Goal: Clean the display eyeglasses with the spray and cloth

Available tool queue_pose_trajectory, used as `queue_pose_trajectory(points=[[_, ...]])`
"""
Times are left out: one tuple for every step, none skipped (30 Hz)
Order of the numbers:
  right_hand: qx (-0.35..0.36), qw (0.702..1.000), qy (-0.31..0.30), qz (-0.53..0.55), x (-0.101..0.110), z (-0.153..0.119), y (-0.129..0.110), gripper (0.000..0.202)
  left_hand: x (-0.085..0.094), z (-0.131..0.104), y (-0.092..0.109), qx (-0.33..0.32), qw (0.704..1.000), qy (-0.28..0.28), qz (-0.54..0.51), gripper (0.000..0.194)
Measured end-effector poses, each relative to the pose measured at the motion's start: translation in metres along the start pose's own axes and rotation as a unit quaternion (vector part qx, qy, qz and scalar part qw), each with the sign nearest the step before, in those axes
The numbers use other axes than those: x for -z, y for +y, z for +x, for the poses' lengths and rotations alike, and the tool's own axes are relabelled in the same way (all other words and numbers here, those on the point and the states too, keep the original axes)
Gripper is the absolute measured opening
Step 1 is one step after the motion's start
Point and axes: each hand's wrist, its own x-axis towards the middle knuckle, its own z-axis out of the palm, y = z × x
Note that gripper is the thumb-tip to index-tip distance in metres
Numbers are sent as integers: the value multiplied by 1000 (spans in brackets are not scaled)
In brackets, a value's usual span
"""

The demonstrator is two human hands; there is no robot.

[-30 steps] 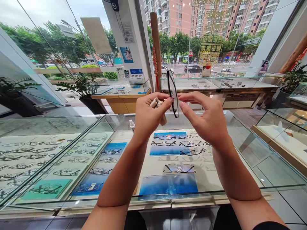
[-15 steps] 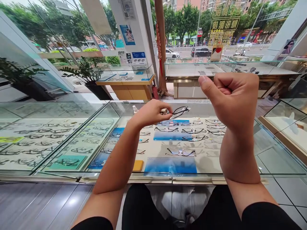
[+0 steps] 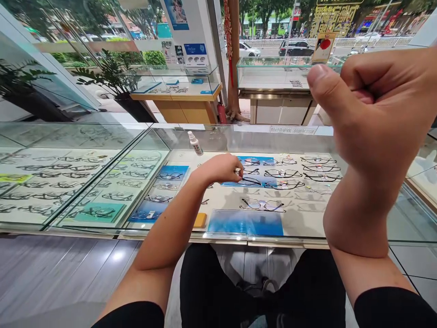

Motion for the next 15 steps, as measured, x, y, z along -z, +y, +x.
queue_pose_trajectory(points=[[-1,1000,-5,3,-1,0,0,63,0,0,1,0,1000,-7,-2,18],[-3,1000,-11,5,-1,0,0,63,0,1,2,0,1000,-12,-5,17],[-4,1000,-14,6,-2,0,1,64,0,1,2,3,1000,-16,-9,16],[-3,1000,-16,6,-2,0,1,65,0,1,3,8,1000,-23,-15,15],[-2,1000,-15,3,-2,0,1,66,1,1,4,16,999,-33,-21,16],[-3,1000,-12,-1,-2,-1,1,67,1,1,4,25,998,-44,-25,16],[-7,1000,-11,-5,-2,-1,1,68,1,2,5,32,998,-54,-27,17],[-12,1000,-10,-9,-1,-1,1,69,0,3,5,36,997,-63,-26,18],[-18,1000,-9,-10,-1,-1,0,70,-1,5,4,37,997,-69,-24,18],[-22,1000,-11,-10,-1,-1,0,70,-2,6,4,35,996,-74,-21,18],[-25,1000,-13,-10,0,-2,-1,69,-2,7,3,34,996,-78,-20,19],[-23,1000,-15,-10,0,-2,-1,69,-3,8,2,33,996,-81,-18,19],[-21,1000,-17,-11,0,-2,-2,69,-4,8,1,34,996,-84,-18,19],[-20,999,-20,-13,0,-2,-3,68,-4,8,0,36,996,-85,-18,19],[-20,999,-25,-14,0,-2,-3,67,-4,8,-1,36,996,-82,-17,19]])
